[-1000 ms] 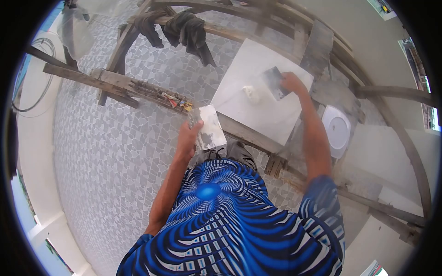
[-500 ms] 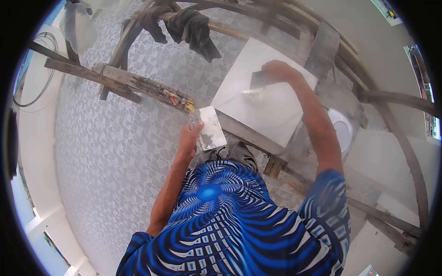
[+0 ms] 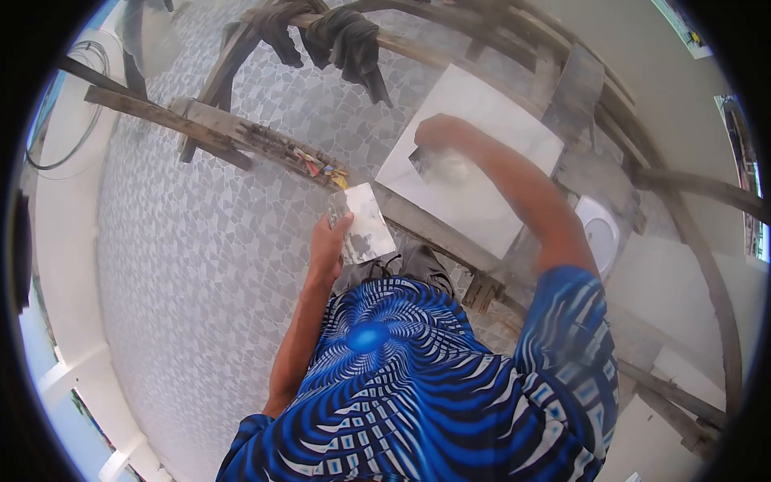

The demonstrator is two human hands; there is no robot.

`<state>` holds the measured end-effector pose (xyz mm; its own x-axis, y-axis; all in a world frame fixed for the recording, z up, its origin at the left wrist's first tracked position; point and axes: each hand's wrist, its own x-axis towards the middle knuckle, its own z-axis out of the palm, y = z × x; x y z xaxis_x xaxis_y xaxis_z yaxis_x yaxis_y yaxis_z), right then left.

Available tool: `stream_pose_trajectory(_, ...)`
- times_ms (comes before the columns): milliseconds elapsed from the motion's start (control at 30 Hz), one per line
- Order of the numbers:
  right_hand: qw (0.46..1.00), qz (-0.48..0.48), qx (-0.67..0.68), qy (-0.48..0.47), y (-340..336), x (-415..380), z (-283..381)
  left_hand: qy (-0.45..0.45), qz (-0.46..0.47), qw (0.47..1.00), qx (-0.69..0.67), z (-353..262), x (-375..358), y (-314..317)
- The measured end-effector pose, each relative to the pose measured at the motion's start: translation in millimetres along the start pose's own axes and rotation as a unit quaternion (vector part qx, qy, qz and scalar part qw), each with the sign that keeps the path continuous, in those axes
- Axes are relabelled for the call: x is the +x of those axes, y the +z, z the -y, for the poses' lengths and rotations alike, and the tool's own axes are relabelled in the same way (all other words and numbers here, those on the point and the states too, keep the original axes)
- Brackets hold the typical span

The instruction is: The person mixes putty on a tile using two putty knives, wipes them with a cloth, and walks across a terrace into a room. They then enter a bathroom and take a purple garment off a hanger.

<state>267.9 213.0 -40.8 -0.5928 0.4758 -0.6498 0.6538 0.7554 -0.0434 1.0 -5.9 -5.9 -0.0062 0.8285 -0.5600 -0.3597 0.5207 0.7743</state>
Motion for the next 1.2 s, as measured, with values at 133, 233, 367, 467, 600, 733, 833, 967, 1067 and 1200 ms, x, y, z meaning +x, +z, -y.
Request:
stream_pose_trajectory(133,0.995,-0.089,-0.046,-0.008,17.7,-62.8,-13.0,-0.012,-0.018,1.0,0.023,-2.3,-1.9,-5.5)
stream_pose_trajectory(233,0.991,-0.129,-0.012,0.037,24.1,-114.6,-19.4,-0.014,-0.014,0.999,0.031,-4.7,2.1,-4.5)
stream_pose_trajectory(367,0.946,-0.224,0.133,0.191,44.9,-146.5,-27.7,-0.009,0.004,0.999,0.048,-8.8,15.1,0.5)
stream_pose_trajectory(467,0.885,-0.242,0.251,0.309,79.2,-148.2,-43.4,0.017,0.037,0.998,0.048,-7.7,20.4,2.8)
stream_pose_trajectory(600,0.839,-0.258,0.339,0.34,152.6,-152.4,-77.2,-0.004,0.052,0.998,0.046,-15.6,16.9,10.0)
stream_pose_trajectory(733,0.764,-0.271,0.506,0.296,154.0,-137.1,-52.8,0.007,0.059,0.996,0.068,-9.8,21.8,9.5)
stream_pose_trajectory(833,0.834,-0.248,0.432,0.238,131.8,-116.2,-32.5,0.001,0.068,0.996,0.063,-8.2,23.8,10.8)
stream_pose_trajectory(967,0.871,-0.262,0.322,0.261,78.8,-127.3,20.8,-0.02,0.06,0.997,0.054,-16.1,18.7,15.2)
stream_pose_trajectory(1067,0.893,-0.277,0.236,0.264,61.9,-139.9,48.8,-0.013,0.059,0.996,0.061,-17.1,20.4,13.4)
stream_pose_trajectory(1200,0.815,-0.336,0.31,0.356,75.2,-158.8,33.9,-0.023,0.051,0.997,0.049,-18.8,19.6,12.3)
